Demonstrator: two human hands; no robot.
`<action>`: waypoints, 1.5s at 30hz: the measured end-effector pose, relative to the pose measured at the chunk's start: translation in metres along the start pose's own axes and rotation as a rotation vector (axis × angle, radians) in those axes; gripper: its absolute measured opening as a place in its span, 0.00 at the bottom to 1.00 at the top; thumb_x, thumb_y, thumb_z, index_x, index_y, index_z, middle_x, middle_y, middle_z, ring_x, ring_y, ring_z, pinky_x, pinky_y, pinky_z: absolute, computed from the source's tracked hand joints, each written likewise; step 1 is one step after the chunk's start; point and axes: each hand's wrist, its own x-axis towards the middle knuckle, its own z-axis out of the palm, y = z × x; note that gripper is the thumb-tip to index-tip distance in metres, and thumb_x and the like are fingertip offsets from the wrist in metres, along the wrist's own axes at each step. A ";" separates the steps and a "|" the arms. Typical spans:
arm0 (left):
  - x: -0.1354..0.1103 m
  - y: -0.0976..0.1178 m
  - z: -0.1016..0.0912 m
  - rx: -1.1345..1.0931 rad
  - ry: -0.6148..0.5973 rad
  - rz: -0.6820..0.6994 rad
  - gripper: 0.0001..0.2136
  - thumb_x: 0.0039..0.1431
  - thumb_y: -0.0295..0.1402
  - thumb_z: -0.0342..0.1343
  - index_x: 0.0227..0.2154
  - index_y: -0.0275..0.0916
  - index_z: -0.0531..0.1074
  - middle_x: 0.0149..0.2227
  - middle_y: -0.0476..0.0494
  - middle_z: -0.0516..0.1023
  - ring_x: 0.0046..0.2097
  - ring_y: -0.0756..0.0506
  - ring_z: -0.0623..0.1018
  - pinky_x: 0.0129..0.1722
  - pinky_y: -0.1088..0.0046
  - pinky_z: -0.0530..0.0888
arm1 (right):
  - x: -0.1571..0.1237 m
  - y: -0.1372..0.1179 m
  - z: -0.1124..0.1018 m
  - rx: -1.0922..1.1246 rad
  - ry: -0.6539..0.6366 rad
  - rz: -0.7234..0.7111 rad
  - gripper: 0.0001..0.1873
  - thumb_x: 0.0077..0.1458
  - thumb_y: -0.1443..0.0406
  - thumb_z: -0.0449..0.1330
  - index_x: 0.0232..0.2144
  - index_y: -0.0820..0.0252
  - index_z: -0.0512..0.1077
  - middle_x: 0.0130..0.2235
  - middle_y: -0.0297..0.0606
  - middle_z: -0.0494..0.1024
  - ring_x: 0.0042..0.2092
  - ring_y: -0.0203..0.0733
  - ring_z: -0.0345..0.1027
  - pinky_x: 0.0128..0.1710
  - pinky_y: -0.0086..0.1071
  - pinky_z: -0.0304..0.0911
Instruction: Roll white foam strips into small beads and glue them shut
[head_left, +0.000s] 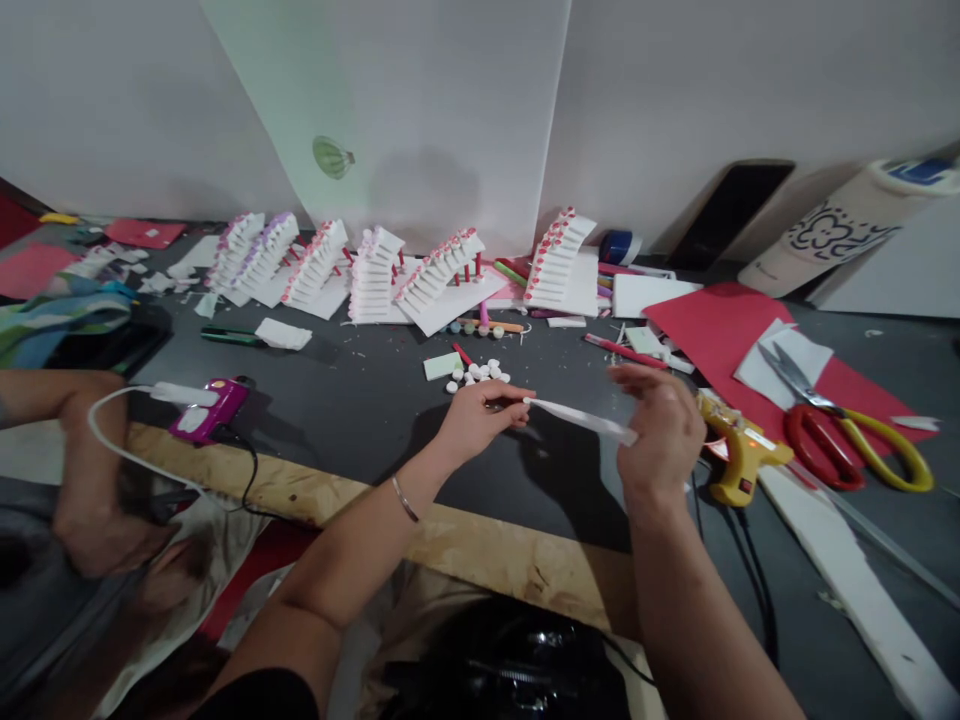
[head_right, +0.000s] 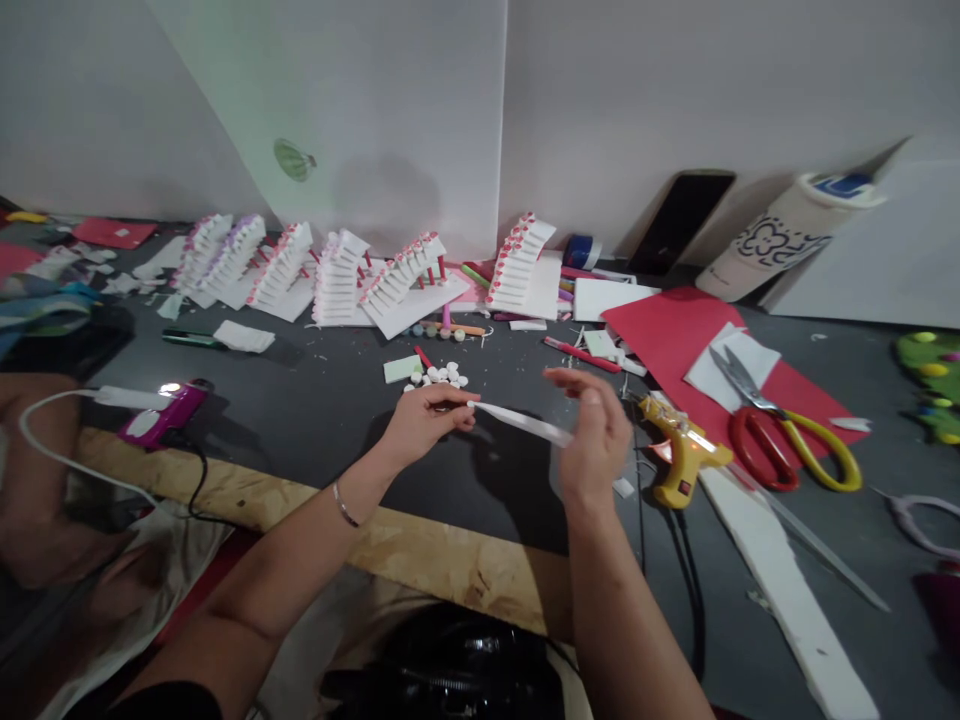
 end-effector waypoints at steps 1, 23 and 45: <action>0.000 0.000 0.000 0.022 -0.007 0.014 0.12 0.51 0.38 0.65 0.35 0.34 0.80 0.30 0.44 0.80 0.28 0.51 0.79 0.32 0.74 0.80 | -0.001 -0.003 0.000 -0.127 -0.103 -0.085 0.15 0.62 0.62 0.49 0.39 0.57 0.76 0.40 0.40 0.81 0.42 0.46 0.73 0.43 0.42 0.63; -0.001 -0.005 0.002 0.284 0.154 0.157 0.06 0.54 0.30 0.61 0.35 0.39 0.81 0.34 0.44 0.80 0.32 0.50 0.79 0.32 0.75 0.77 | -0.023 0.004 0.021 -0.631 -0.448 -0.476 0.09 0.63 0.65 0.57 0.30 0.57 0.73 0.25 0.34 0.80 0.26 0.36 0.70 0.37 0.34 0.53; -0.011 -0.001 0.009 0.592 0.158 0.414 0.11 0.64 0.31 0.53 0.44 0.39 0.78 0.41 0.40 0.82 0.43 0.46 0.80 0.45 0.69 0.77 | -0.032 0.005 0.030 -0.545 -0.326 -0.421 0.06 0.60 0.67 0.58 0.30 0.56 0.72 0.25 0.31 0.80 0.24 0.35 0.70 0.36 0.33 0.57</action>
